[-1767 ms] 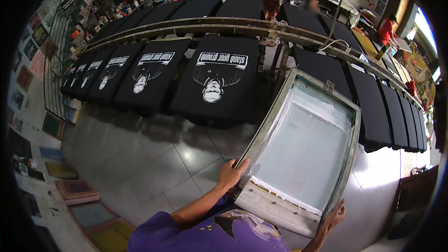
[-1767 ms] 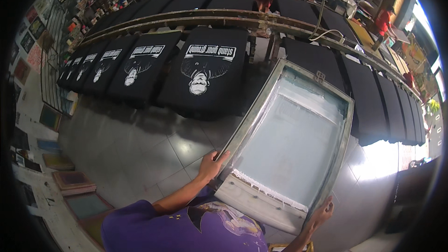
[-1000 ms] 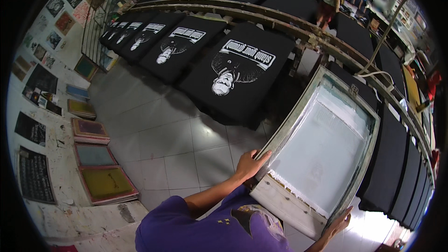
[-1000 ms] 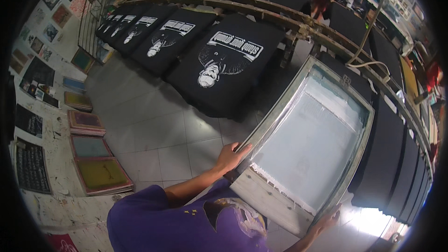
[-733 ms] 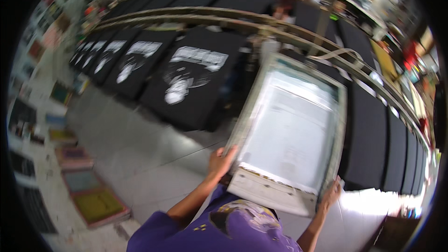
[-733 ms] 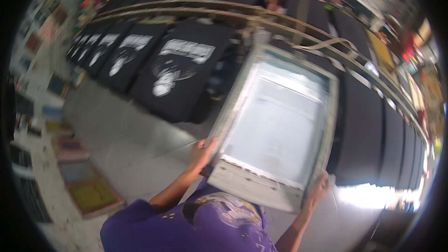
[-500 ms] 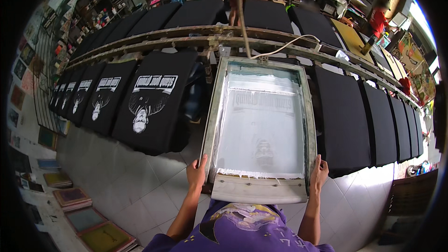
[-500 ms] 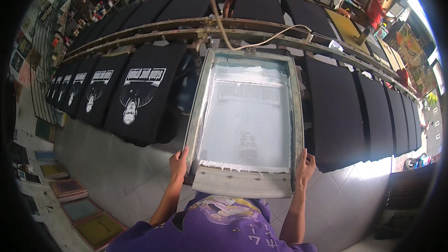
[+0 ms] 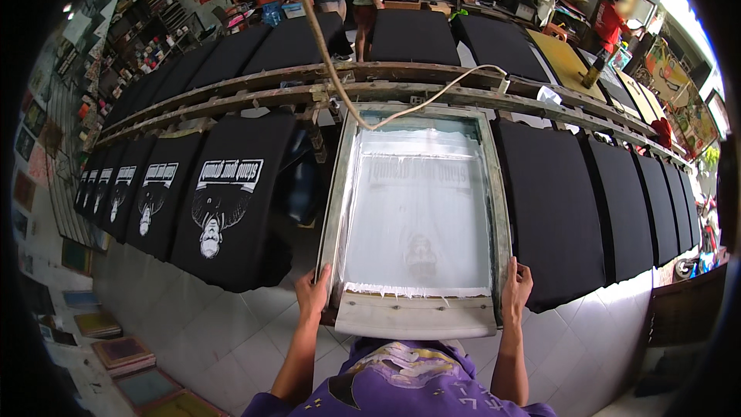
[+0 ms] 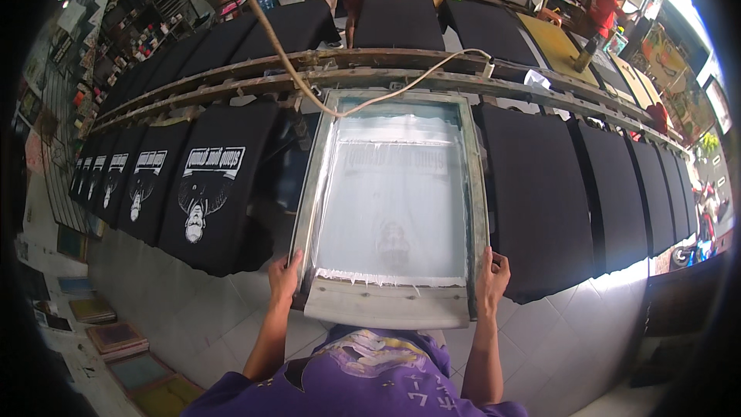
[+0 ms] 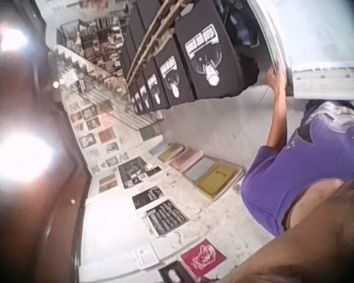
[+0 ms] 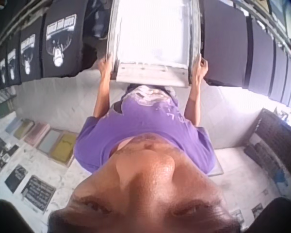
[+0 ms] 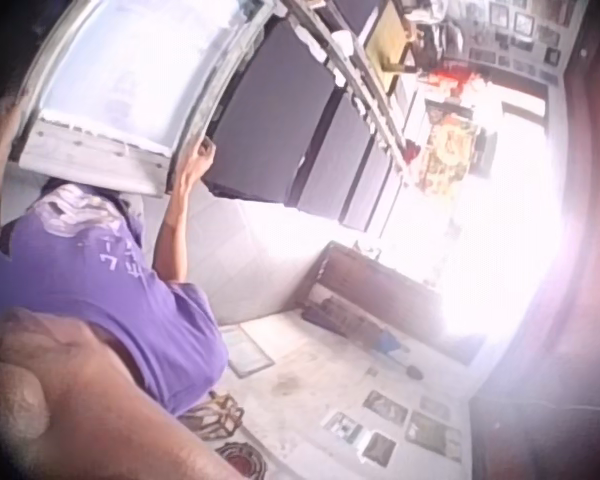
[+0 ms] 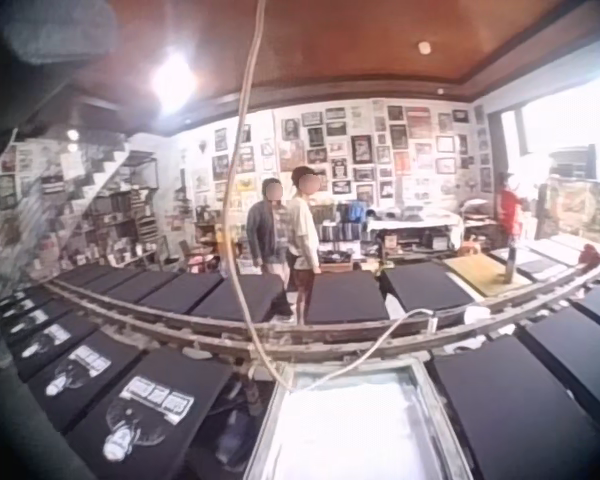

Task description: The person carries a screen printing frame to a drying rack, retrieves a squeegee, and repeatedly prints a white graphic onto a series of black t-shirts. They pull the squeegee across the screen to transfer ink, then lift the screen to reveal the printed design before moving to the next shirt.

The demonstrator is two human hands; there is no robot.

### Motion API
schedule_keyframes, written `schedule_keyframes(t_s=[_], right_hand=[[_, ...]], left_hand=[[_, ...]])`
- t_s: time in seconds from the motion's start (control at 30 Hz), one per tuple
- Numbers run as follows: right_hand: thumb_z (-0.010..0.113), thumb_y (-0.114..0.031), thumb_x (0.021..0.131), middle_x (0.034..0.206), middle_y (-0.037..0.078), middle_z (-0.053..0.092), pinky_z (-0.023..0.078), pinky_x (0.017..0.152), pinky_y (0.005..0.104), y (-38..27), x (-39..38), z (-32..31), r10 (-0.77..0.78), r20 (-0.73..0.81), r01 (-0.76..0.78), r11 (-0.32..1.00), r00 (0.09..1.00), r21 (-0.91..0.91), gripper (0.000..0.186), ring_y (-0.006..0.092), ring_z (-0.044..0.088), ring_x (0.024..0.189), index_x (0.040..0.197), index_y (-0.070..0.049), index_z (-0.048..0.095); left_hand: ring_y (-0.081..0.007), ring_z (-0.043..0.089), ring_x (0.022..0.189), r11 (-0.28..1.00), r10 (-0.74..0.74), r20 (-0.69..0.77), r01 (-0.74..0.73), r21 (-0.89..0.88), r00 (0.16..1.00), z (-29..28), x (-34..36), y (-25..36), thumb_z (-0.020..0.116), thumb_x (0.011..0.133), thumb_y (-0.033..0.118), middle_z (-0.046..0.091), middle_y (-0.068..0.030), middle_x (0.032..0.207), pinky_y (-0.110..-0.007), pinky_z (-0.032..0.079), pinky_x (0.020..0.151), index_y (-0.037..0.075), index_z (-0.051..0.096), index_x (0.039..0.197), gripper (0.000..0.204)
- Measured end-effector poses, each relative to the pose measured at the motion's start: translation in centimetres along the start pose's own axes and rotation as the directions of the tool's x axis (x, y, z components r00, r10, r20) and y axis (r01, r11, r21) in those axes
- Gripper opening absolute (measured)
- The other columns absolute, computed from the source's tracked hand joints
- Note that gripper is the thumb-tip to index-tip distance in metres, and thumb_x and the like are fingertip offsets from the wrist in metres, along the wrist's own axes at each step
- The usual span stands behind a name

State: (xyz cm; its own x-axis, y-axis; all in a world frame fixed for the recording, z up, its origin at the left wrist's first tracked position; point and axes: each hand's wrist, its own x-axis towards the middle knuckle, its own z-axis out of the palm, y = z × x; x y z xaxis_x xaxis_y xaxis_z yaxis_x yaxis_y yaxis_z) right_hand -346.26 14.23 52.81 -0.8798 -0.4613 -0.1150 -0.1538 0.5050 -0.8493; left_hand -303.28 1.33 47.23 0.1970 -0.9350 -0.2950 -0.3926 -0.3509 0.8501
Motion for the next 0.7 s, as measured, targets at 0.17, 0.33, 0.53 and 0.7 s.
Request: schedule_keyframes(t_s=[0.17, 0.33, 0.53, 0.7], right_hand=[[0.067, -0.046, 0.100, 0.074, 0.011, 0.068, 0.044, 0.064, 0.0294, -0.1, 0.3, -0.7, 0.004, 0.004, -0.004, 1.000, 1.000, -0.031, 0.054, 0.0121, 0.057, 0.068, 0.109, 0.007, 0.067], [0.066, -0.044, 0.102, 0.076, 0.010, 0.069, 0.044, 0.065, 0.0288, 0.5, 0.8, 0.1, 0.016, 0.028, -0.012, 0.993, 0.999, -0.119, 0.051, 0.0112, 0.056, 0.070, 0.106, 0.007, 0.067], [0.058, -0.048, 0.106, 0.067, -0.001, 0.049, 0.036, 0.059, 0.0316, 3.0, -0.3, 2.1, -0.172, -0.066, 0.170, 0.985, 0.983, -0.036, 0.054, 0.0113, 0.041, 0.065, 0.081, 0.000, 0.061], [0.054, -0.049, 0.108, 0.109, 0.015, 0.068, 0.047, 0.091, 0.0335, 5.6, 1.2, 0.4, -0.137, 0.087, 0.137, 0.991, 0.987, 0.006, 0.059, 0.0217, 0.061, 0.100, 0.125, 0.007, 0.063]], left_hand=[[-0.0125, 0.066, 0.081, 0.988, -0.155, 0.059, 0.155, 0.015, 0.986, 0.1, -1.0, 2.3, 0.073, 0.098, 0.037, 0.078, -0.0095, 0.089, -0.032, 0.052, 0.075, -0.003, 0.077, 0.110, 0.043], [-0.0151, 0.069, 0.080, 0.988, -0.140, 0.058, 0.136, 0.071, 0.988, 0.8, -0.5, 0.1, 0.074, 0.096, 0.041, 0.078, -0.0130, 0.089, -0.034, 0.053, 0.075, -0.002, 0.077, 0.109, 0.045], [-0.0172, 0.068, 0.076, 0.999, -0.019, 0.017, 0.018, 0.045, 1.000, 0.9, 0.9, -1.8, 0.074, 0.094, 0.049, 0.077, -0.0138, 0.086, -0.035, 0.052, 0.071, 0.003, 0.078, 0.109, 0.048], [-0.0358, 0.070, 0.091, 0.979, -0.022, -0.031, 0.028, 0.204, 0.999, -0.1, 0.0, -2.9, 0.052, 0.107, 0.048, 0.072, -0.0230, 0.099, -0.042, 0.052, 0.076, -0.001, 0.071, 0.103, 0.053]])
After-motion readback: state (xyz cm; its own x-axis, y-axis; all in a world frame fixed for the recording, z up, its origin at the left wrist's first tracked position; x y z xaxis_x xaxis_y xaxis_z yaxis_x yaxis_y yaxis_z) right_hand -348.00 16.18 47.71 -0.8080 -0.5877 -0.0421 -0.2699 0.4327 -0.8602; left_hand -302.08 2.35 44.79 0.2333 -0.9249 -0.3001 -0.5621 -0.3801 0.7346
